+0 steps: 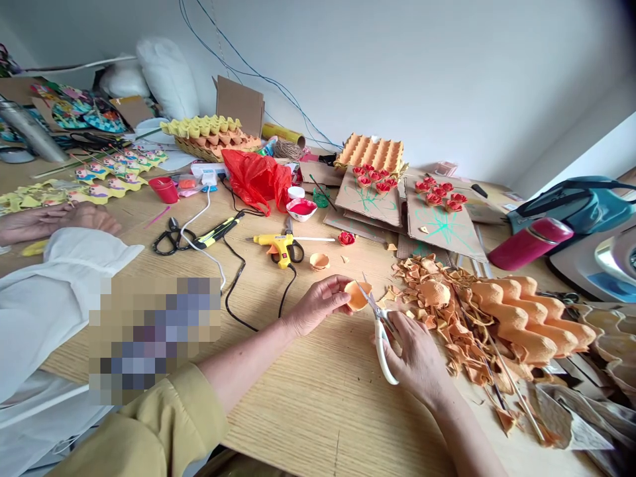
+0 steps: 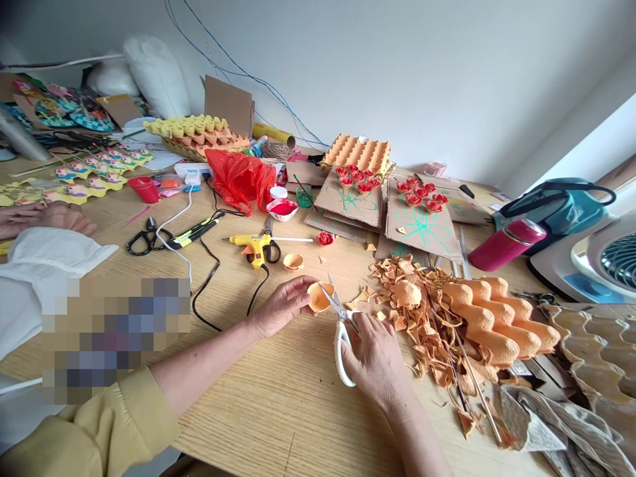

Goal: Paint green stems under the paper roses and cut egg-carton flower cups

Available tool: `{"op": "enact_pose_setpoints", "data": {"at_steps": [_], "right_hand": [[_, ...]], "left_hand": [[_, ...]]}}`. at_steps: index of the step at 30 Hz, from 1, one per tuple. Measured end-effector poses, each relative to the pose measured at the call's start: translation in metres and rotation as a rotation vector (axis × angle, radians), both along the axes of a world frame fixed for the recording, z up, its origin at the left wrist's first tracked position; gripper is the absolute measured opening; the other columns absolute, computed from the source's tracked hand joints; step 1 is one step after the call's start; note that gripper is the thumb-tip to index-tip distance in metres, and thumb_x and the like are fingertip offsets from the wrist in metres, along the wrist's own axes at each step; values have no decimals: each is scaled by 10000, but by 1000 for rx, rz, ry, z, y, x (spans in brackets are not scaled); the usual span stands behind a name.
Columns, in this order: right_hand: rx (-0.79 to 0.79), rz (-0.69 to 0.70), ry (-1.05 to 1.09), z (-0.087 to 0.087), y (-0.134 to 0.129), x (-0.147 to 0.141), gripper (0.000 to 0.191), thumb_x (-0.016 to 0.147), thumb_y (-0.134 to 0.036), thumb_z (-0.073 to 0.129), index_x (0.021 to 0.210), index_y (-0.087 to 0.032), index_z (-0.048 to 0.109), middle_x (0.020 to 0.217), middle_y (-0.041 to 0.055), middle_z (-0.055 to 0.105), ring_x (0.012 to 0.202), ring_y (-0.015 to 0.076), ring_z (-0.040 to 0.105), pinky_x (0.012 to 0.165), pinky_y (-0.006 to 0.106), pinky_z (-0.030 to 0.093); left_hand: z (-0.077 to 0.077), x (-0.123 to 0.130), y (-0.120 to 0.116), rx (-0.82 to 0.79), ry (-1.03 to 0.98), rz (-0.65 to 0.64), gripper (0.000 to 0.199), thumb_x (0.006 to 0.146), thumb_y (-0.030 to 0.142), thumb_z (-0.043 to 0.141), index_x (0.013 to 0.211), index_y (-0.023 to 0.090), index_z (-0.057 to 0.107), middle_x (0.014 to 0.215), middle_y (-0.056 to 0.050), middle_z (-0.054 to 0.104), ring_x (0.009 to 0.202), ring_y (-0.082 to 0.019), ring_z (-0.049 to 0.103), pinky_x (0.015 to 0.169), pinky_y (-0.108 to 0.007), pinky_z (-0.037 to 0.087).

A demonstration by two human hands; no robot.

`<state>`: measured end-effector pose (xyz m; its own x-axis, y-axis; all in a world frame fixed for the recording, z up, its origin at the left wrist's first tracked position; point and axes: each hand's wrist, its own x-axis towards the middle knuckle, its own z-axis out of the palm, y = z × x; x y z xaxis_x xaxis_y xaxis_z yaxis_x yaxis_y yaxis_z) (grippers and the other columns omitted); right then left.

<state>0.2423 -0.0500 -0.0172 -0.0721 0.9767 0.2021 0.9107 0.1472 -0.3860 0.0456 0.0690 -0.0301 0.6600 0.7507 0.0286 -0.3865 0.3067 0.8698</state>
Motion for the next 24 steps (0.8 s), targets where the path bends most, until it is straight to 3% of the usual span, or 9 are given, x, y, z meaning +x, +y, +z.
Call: {"op": "enact_pose_setpoints", "data": {"at_steps": [5, 10, 24], "right_hand": [[14, -4, -18, 0, 0, -1, 108, 905, -309, 496, 844, -238, 442, 805, 20, 585, 752, 204, 532, 767, 338, 383], [3, 17, 1, 1, 0, -2, 170, 908, -297, 490, 780, -244, 393, 722, -4, 562, 679, 179, 505, 745, 335, 371], [-4, 16, 108, 3, -2, -3, 336, 942, -414, 476, 688, -250, 329, 599, -34, 466, 575, 146, 402, 620, 298, 327]], "left_hand": [[1, 0, -1, 56, 43, -23, 481, 693, 437, 861, 1035, 150, 680, 1010, -75, 684, 852, -165, 629, 720, -287, 550], [3, -1, -1, 77, 46, -30, 452, 701, 425, 858, 1021, 152, 693, 1014, -75, 673, 888, -173, 621, 731, -287, 558], [0, -1, 0, -54, 9, -22, 482, 690, 446, 858, 1046, 160, 704, 971, -65, 696, 824, -161, 638, 722, -279, 528]]}}
